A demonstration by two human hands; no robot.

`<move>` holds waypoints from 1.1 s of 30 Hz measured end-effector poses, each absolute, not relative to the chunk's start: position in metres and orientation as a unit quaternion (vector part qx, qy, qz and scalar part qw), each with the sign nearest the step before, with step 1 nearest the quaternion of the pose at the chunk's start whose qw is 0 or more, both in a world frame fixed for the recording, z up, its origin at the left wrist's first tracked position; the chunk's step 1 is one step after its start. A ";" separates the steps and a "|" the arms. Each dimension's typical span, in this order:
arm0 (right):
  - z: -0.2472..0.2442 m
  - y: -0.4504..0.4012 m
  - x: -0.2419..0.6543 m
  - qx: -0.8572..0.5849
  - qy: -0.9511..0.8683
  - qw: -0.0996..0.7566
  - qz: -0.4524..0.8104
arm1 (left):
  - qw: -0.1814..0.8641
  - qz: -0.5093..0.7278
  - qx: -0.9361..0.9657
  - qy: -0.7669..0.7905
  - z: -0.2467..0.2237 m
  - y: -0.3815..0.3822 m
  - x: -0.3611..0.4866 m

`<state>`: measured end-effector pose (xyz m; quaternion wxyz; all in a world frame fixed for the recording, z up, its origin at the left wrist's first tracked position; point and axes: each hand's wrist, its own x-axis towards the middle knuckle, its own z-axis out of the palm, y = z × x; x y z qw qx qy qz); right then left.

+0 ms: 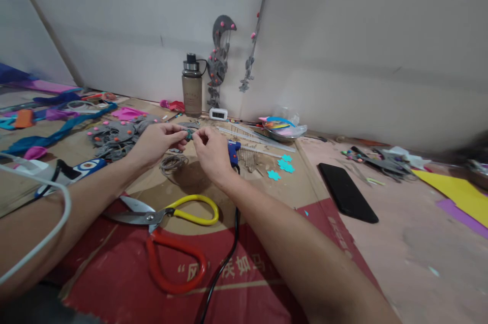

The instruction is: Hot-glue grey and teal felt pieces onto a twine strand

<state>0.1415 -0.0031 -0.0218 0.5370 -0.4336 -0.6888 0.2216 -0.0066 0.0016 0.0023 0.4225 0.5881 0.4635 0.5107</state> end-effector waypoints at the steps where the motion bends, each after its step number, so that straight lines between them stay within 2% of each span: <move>1: -0.021 -0.003 0.141 -0.434 -0.689 0.536 0.222 | 0.426 0.509 0.589 0.460 0.002 0.001 -0.006; 33: -0.016 -0.009 0.142 -0.471 -0.706 0.498 0.177 | 0.428 0.471 0.642 0.428 0.006 -0.007 -0.003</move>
